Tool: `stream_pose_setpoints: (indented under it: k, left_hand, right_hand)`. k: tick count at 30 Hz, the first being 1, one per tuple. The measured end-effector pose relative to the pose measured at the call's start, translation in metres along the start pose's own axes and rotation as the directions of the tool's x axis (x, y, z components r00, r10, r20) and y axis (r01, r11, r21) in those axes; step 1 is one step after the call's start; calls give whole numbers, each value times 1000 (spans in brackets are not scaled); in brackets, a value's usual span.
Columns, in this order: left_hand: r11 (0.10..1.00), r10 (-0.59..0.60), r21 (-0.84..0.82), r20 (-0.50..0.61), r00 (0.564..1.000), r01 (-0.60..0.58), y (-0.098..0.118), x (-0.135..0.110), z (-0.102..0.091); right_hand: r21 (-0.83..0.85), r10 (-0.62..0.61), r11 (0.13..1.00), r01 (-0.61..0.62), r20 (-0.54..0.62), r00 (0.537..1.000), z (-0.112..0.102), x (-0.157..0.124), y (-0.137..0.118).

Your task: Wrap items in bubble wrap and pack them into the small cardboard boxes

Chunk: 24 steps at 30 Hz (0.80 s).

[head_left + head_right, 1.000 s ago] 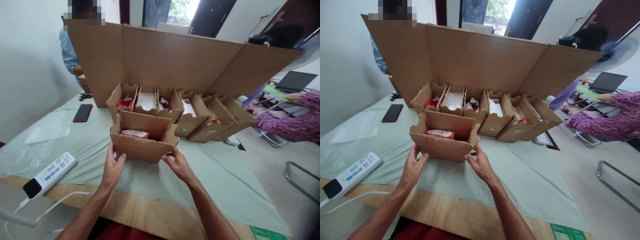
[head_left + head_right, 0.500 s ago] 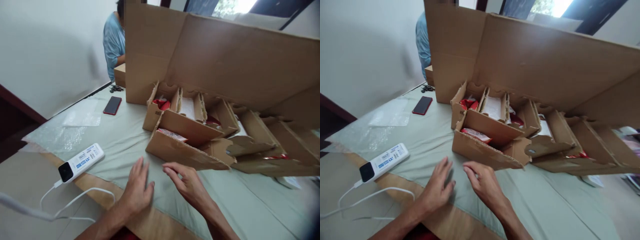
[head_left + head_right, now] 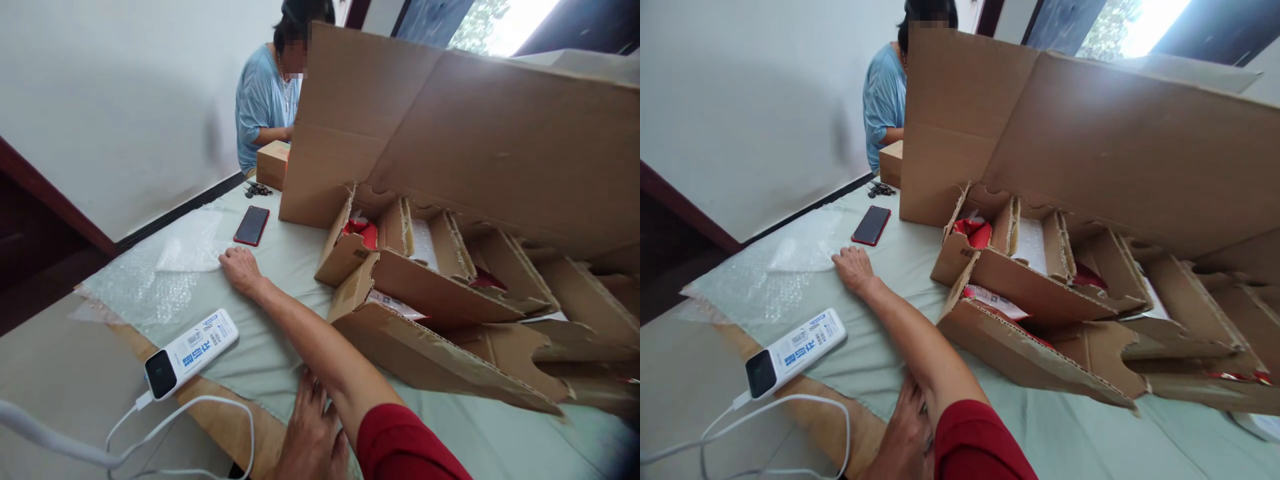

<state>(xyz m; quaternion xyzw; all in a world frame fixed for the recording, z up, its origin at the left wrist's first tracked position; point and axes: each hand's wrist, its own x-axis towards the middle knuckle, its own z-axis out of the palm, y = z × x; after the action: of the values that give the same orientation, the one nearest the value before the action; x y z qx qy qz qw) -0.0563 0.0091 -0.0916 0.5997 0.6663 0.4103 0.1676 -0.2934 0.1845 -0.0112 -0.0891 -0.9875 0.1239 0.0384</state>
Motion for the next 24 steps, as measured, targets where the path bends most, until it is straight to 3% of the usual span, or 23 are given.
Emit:
stream_pose_setpoints:
  k: [3,6,8,10,12,15,17,19,20,22,24]
  left_hand:
    - [1000,0,-23,-3,1000,-1,1,0,-4]
    - [999,-31,-45,-16,999,30,4,0,-10]
    - [997,-40,-62,-41,998,38,6,1,-14]
    - [996,-41,-84,-77,996,35,7,2,-18]
    - [994,-30,-110,-104,994,18,6,3,-22]
    - [991,-15,-132,-128,992,-2,5,3,-27]
    - [988,-31,-154,-135,990,10,7,0,-29]
    - [977,-91,-200,-101,991,69,14,-5,-32]
    - [966,-137,-229,-72,988,117,19,-6,-35]
    - [929,-241,-288,-1,970,231,32,-4,-42]
    - [889,-316,-331,60,947,317,46,6,-50]
  right_hand:
    - [6,48,999,-48,-16,999,-1,-30,1]
    - [93,112,990,-107,-50,992,-12,-106,-2]
    - [410,155,907,-96,-114,981,-24,-173,-4]
    - [663,282,740,-109,-159,946,-36,-245,-4]
    - [809,478,558,-186,-129,869,-44,-314,-3]
    - [907,747,315,-279,-56,662,-42,-402,-1]
    - [933,855,205,-294,-25,518,-33,-447,-2]
    - [952,907,141,-271,-14,422,-23,-477,-7]
    - [960,916,126,-251,-15,402,-18,-488,-11]
    - [968,913,143,-207,-48,405,-13,-501,-20]
    - [955,877,226,-194,-112,468,-13,-505,-30]
